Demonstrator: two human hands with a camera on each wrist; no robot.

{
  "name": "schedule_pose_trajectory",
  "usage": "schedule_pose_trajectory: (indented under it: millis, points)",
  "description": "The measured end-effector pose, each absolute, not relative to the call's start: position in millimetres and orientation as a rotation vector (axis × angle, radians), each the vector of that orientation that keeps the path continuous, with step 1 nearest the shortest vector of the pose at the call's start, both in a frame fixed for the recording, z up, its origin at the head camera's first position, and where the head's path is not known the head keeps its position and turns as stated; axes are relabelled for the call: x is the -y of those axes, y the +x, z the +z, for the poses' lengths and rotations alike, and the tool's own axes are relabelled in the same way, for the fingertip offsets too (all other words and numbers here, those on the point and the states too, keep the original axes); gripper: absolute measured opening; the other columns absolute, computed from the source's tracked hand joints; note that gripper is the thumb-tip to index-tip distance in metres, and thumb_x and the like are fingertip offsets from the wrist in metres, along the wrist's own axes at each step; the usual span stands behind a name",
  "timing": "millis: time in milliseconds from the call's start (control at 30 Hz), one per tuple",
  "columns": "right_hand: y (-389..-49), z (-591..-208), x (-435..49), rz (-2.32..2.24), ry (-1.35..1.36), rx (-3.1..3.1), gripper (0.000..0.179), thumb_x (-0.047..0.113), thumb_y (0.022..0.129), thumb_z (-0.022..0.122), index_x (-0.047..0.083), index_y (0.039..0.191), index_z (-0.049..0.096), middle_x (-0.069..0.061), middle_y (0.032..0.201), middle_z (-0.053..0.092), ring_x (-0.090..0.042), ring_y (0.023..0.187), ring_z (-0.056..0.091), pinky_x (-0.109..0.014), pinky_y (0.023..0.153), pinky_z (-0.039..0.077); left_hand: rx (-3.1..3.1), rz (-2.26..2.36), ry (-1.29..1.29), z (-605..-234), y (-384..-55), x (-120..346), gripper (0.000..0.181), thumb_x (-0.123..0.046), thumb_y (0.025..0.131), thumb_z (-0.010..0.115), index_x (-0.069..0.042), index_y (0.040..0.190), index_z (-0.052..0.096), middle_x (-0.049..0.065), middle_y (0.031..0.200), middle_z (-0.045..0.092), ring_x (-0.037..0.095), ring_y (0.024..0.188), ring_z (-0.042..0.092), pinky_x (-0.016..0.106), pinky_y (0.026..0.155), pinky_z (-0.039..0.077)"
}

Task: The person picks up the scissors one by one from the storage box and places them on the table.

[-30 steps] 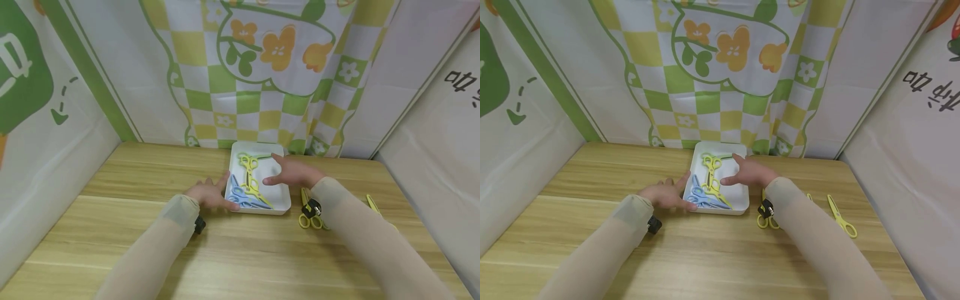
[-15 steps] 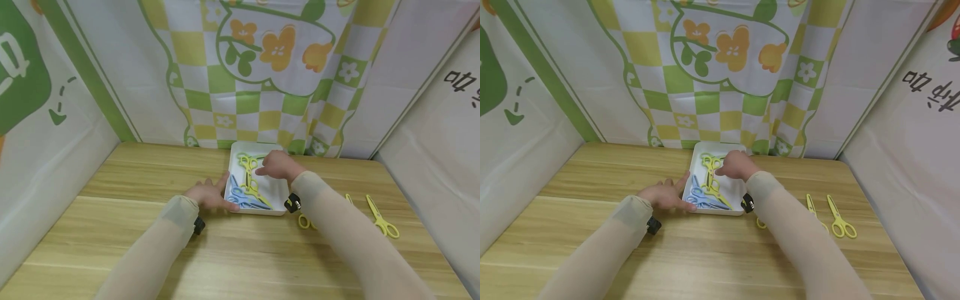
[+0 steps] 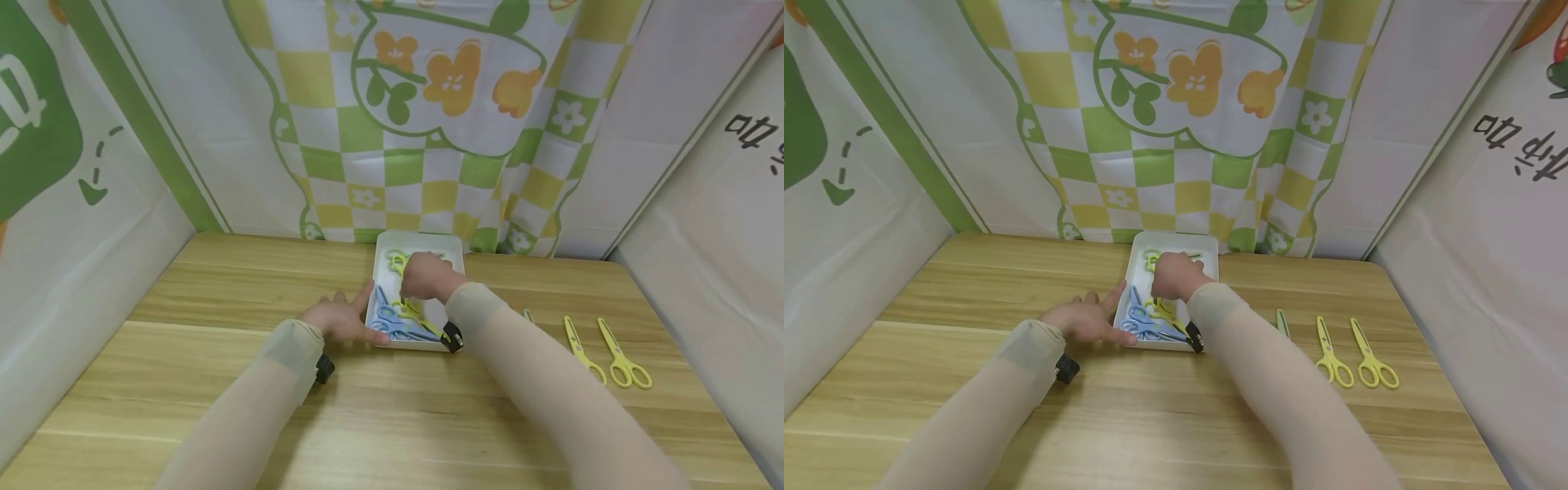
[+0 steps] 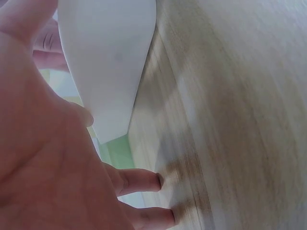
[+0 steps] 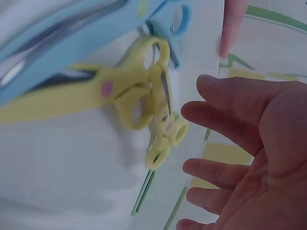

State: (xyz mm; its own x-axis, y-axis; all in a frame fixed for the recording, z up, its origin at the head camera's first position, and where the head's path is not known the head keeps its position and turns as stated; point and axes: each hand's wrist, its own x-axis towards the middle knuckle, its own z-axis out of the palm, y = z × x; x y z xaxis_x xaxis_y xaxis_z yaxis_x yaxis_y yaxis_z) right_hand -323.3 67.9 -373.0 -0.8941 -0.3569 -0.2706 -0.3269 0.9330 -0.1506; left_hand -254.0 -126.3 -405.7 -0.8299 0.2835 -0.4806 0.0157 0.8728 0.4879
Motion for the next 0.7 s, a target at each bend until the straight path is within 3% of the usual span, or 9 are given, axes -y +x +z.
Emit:
schedule_pose_trajectory:
  millis: [133,267,467,700]
  points:
    - [-319,-375,-53,-0.028,-0.56,-2.781,0.023,0.037,0.089,0.071,0.018,0.076,0.075,0.005,0.092,0.068,-0.027,0.109,0.06,-0.057,0.09,0.046,-2.489,0.629,0.215,-410,-257,127,0.125,-0.075,0.072,0.071,-0.037,0.158,-0.011,0.036,0.157,-0.004,0.06,0.139,-0.008,0.077,0.104,0.007]
    - [-316,-381,-44,0.0,-0.584,-2.78,0.024,0.036,0.088,0.071,0.02,0.071,0.072,0.0,0.113,0.068,-0.043,0.135,0.039,-0.066,0.101,0.034,-2.508,0.588,0.214,-421,-264,127,0.129,-0.081,0.067,0.07,-0.04,0.156,-0.013,0.036,0.158,-0.003,0.06,0.139,-0.006,0.075,0.106,0.007]
    - [-313,-389,-34,-0.013,-0.575,-2.811,0.019,0.028,0.084,0.073,0.018,0.069,0.069,-0.008,0.135,0.061,-0.048,0.141,0.026,-0.067,0.107,0.024,-2.507,0.572,0.223,-424,-266,128,0.13,-0.083,0.065,0.069,-0.041,0.156,-0.014,0.037,0.157,-0.001,0.061,0.139,-0.005,0.072,0.109,0.004]
    - [-312,-396,-30,0.04,-0.582,-2.832,0.007,0.02,0.086,0.068,0.016,0.081,0.069,-0.012,0.138,0.058,-0.047,0.143,0.024,-0.065,0.109,0.022,-2.508,0.572,0.232,-424,-267,128,0.13,-0.084,0.065,0.069,-0.04,0.156,-0.014,0.037,0.157,0.0,0.059,0.14,-0.005,0.067,0.112,0.002]
